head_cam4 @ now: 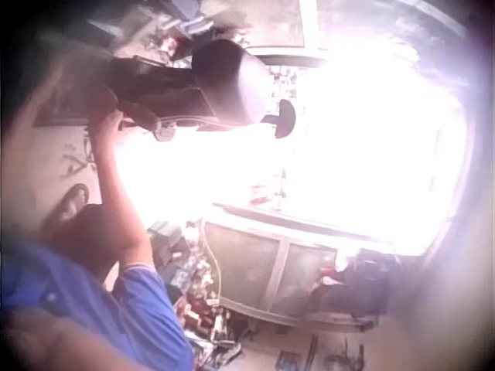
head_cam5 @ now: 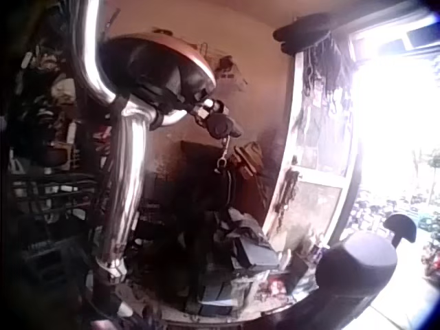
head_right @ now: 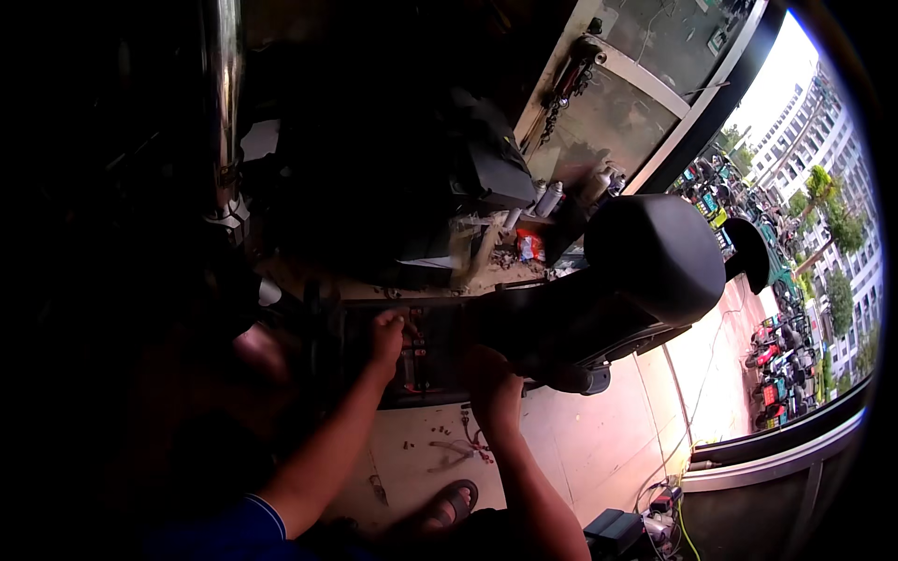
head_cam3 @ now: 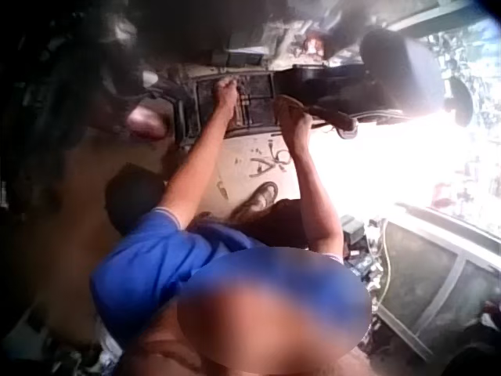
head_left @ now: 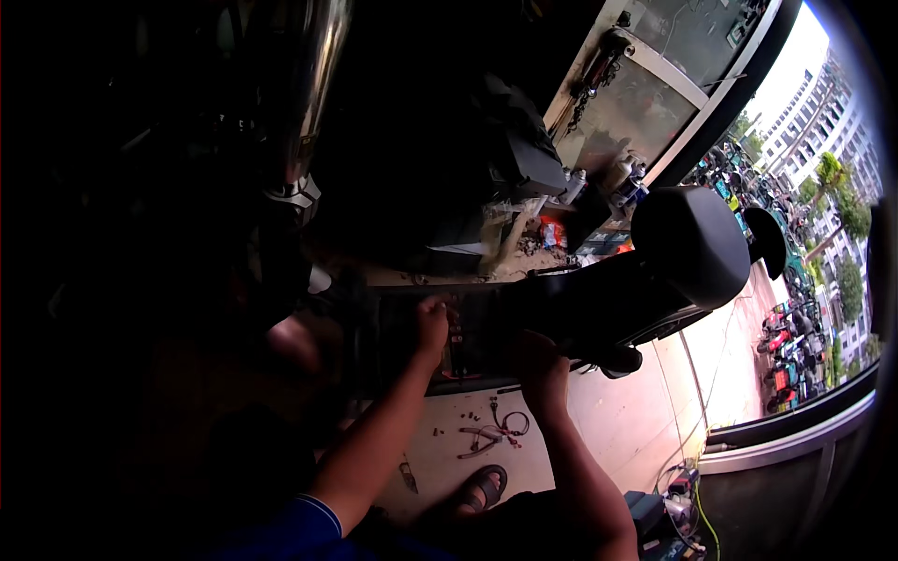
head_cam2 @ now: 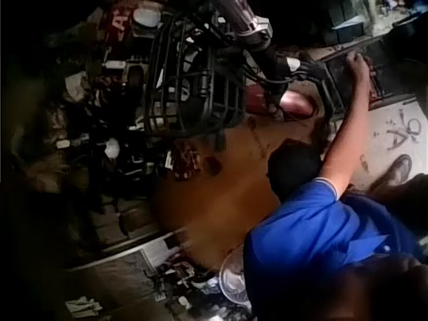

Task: The person uses a screwdriver and pliers to manipulate wires and screws within the battery compartment of a scooter. They tighten terminal connections and handle small wiring components by hand.

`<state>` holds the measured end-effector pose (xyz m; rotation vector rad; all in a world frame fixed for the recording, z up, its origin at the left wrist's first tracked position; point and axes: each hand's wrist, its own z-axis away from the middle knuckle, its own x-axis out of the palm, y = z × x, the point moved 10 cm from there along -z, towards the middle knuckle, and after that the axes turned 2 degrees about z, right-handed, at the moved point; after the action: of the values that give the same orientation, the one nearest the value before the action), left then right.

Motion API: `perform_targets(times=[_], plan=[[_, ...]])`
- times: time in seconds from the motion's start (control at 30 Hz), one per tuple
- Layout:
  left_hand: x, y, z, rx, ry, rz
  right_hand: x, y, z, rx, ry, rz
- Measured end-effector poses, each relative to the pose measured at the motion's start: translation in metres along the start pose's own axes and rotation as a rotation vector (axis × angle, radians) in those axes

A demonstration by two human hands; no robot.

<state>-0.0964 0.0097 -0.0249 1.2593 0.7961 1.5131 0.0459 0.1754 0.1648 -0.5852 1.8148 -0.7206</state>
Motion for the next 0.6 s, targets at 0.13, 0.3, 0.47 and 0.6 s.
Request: perform_targets(times=[0.13, 0.3, 0.47, 0.6], plan=[[-0.011, 0.088, -0.025, 0.058, 0.047, -0.252, -0.002, -0.022, -0.009, 0.067, 0.033, -0.173], [-0.008, 0.098, -0.051, 0.223, -0.115, -0.721, -0.029, -0.049, 0.012, 0.074, 0.059, -0.166], [-0.007, 0.087, -0.056, 0.289, -0.313, -1.508, -0.053, -0.053, 0.023, 0.067, 0.183, -0.235], [-0.013, 0.069, -0.050, 0.300, -0.305, -1.598, -0.055, -0.052, 0.033, 0.121, 0.125, -0.229]])
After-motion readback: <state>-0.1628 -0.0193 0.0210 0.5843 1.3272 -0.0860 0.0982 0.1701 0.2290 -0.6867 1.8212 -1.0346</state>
